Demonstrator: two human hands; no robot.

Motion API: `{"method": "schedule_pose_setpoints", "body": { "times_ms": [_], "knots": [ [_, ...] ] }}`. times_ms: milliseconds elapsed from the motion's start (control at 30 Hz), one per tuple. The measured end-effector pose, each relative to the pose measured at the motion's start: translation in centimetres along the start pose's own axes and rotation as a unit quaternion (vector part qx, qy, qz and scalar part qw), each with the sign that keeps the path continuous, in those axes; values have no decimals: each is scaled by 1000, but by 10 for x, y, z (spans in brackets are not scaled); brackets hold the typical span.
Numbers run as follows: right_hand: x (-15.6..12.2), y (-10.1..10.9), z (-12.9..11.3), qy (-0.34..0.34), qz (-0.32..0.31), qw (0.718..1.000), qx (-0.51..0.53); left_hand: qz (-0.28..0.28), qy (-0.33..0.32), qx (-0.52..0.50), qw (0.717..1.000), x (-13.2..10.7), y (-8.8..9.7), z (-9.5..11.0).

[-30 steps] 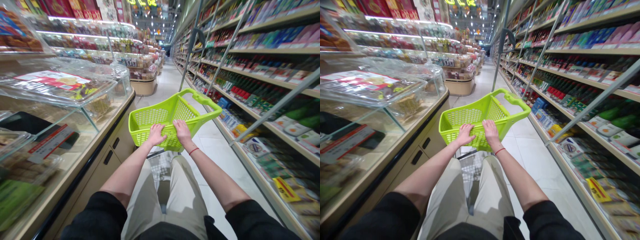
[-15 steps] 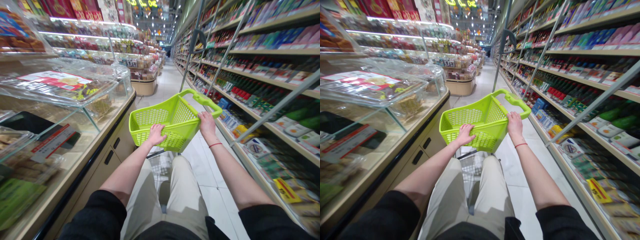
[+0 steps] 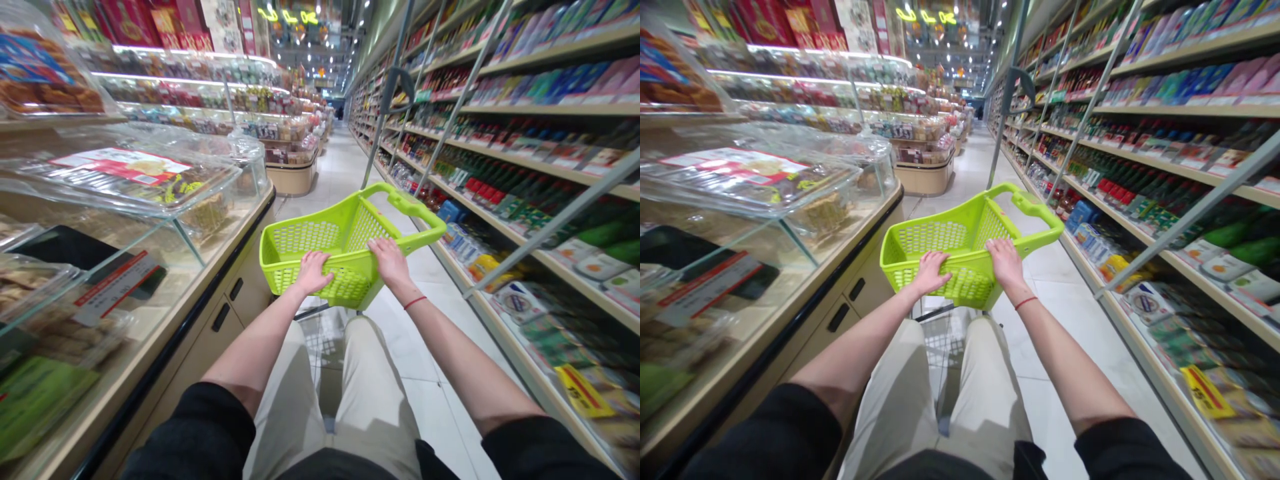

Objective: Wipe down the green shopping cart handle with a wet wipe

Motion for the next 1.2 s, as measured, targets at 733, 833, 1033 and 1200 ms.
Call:
{"method": "schedule_pose_setpoints", "body": {
  "times_ms": [733,833,1033,1200],
  "knots": [
    [-11,-27,-31,13,34,999,6,11,-1,5,1000,-1,2,0],
    [-9,-9,-10,4,40,999,-9,12,-3,6,1000,-2,4,-1],
    [-3,41,49,-56,110,992,-23,2,-3,9,1000,-1,2,0],
    [2,46,52,-59,107,992,-21,4,-9,37,999,-1,3,3]
  ]
}}
Point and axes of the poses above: each hand's wrist, its own x-axis towards the middle knuckle, its own y-axis out of the back of the hand, z = x × y, the point moved 7 cm from there along x, towards the middle knuckle, and after that the axes turned 14 degrees about x, right-handed, at the moved point
